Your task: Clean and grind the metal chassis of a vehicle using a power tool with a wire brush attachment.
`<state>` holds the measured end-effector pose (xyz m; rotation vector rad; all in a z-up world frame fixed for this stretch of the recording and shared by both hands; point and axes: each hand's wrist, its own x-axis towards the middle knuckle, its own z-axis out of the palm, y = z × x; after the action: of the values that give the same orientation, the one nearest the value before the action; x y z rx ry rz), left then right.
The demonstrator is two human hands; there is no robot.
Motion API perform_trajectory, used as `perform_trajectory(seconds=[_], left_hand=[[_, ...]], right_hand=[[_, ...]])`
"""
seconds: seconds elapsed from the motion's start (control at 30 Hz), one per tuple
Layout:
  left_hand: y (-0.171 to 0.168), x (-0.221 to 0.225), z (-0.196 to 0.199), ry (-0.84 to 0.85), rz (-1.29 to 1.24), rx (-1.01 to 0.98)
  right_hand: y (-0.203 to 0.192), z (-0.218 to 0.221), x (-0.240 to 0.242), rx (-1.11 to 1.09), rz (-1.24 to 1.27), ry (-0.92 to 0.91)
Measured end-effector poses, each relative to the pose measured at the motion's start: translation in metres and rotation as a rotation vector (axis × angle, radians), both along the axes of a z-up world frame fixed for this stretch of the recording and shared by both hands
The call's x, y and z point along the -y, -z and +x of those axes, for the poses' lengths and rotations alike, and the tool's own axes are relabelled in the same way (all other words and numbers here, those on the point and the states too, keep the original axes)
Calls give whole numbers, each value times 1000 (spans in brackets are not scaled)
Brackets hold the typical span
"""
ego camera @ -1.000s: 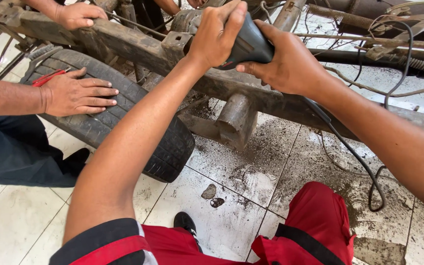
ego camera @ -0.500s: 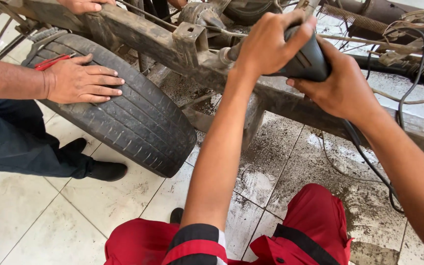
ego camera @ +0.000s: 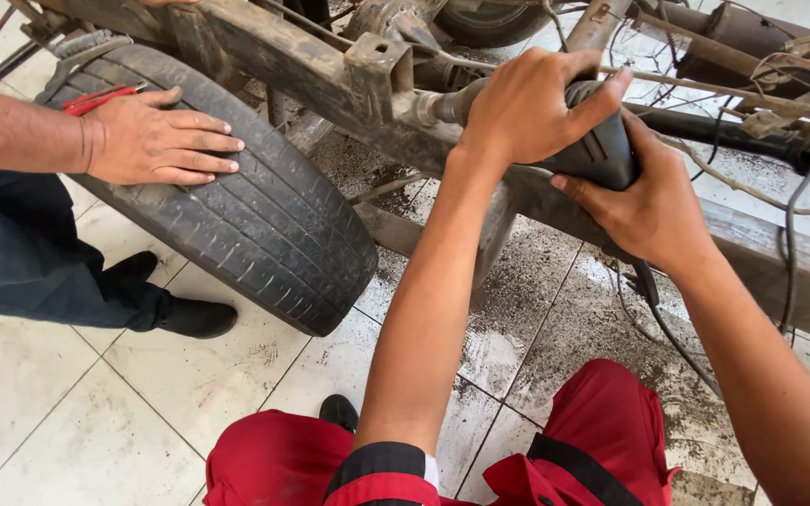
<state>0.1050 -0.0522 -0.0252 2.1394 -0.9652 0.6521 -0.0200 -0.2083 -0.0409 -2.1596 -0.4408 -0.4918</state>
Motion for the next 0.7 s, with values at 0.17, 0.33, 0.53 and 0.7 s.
perform_trajectory(seconds=[0.17,0.33,0.53,0.7], left_hand=[[5,8,5,9,76,-70],[16,28,1,13,41,1],[20,40,-11,39,136,-49],[33,34,-8,74,134,32]], right_hand=[[1,-4,-4,13,-32,12],[10,-16,8,-7,-33,84],[33,-25,13,-128,-11,204],[45,-26,-5,-167,101,244]])
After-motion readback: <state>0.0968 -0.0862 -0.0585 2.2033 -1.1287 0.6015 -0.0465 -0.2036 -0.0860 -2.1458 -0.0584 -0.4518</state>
